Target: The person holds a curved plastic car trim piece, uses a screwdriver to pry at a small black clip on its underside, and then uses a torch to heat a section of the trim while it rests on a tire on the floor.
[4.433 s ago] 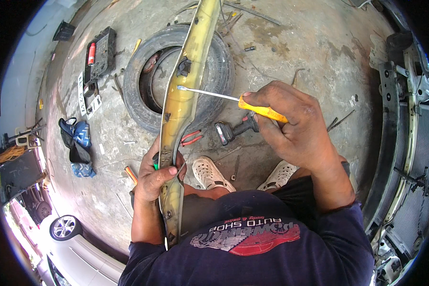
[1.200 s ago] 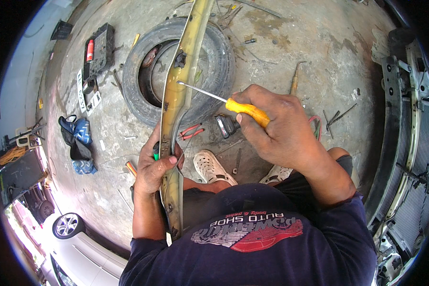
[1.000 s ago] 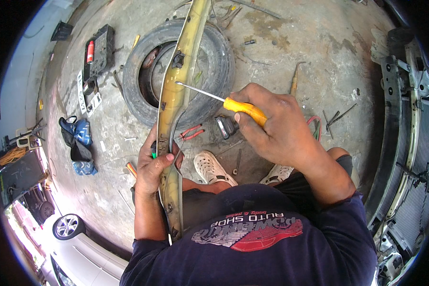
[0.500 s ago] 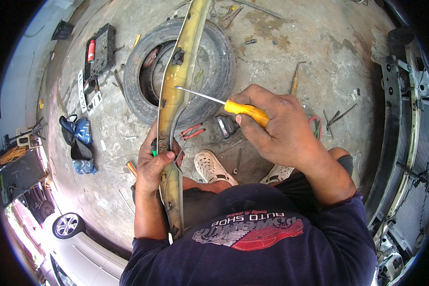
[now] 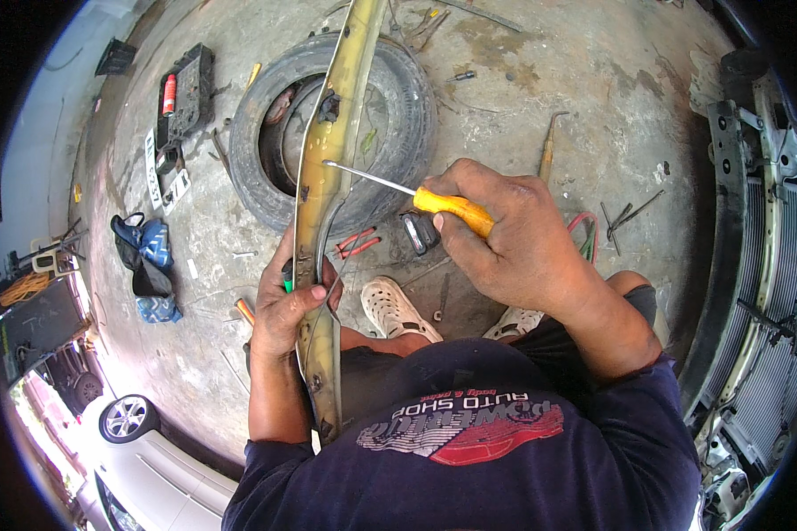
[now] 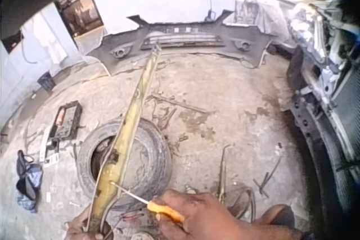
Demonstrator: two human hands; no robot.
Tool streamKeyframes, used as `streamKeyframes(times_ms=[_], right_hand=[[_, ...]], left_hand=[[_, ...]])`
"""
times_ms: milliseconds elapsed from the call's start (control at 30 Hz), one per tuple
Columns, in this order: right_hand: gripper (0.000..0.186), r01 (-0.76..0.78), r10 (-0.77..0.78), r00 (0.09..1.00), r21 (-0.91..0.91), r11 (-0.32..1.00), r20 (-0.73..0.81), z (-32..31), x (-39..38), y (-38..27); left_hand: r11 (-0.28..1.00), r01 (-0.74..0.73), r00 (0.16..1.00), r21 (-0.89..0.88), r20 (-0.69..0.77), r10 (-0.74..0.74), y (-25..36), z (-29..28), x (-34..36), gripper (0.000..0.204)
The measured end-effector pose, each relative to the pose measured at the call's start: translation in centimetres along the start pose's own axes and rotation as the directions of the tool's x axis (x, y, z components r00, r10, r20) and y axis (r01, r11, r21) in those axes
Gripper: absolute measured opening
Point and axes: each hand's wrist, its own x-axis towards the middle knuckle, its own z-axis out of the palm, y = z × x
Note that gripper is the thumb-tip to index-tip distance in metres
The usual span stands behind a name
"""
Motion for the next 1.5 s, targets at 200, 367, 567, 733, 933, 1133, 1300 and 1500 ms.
streamKeyframes(times_ms=[200, 367, 567, 733, 933, 1133, 1300, 1500], right_hand=[[0.019, -0.007, 0.007, 1.0, -0.025, 1.0, 0.015, 0.0, 0.1, 0.0], [0.021, -0.019, 0.019, 1.0, -0.011, 1.0, 0.014, -0.1, 0.1, 0.2], [0.018, -0.027, 0.029, 0.997, -0.035, 0.999, 0.078, -0.9, -0.3, -0.6], [0.02, -0.04, 0.043, 0.989, -0.027, 0.999, 0.142, -0.9, -0.4, -0.8], [0.02, -0.01, 0.006, 0.993, 0.032, 0.999, 0.114, -0.1, -0.2, -0.7], [0.018, -0.011, 0.006, 0.994, 0.046, 0.999, 0.108, 0.1, -0.1, -0.5], [0.016, -0.009, 0.008, 0.995, 0.012, 1.0, 0.101, 0.4, 0.0, -0.6], [0.015, -0.031, 0.029, 0.993, 0.018, 0.999, 0.116, 0.5, 0.1, -0.3]], left_hand=[[1.0, -0.008, 1.0, -0.018, -0.001, 0.008, -0.3, -0.2, 0.0, 0.097], [1.0, -0.014, 0.999, -0.004, -0.044, 0.014, -0.5, -0.4, 0.1, 0.095], [0.998, -0.044, 0.999, 0.036, 0.005, 0.044, -0.7, -1.3, 0.2, 0.09], [0.998, -0.04, 0.997, 0.047, -0.065, 0.043, -0.1, -0.6, 0.2, 0.089], [0.998, -0.045, 0.998, 0.038, -0.035, 0.046, -0.4, -1.1, 0.2, 0.089], [0.998, -0.029, 0.999, 0.05, -0.027, 0.03, 0.0, -1.1, 0.3, 0.093], [0.998, -0.029, 0.999, 0.053, -0.025, 0.031, -0.1, -1.2, 0.3, 0.095], [0.997, -0.02, 0.999, 0.074, -0.032, 0.022, -0.1, -1.2, 0.3, 0.096]])
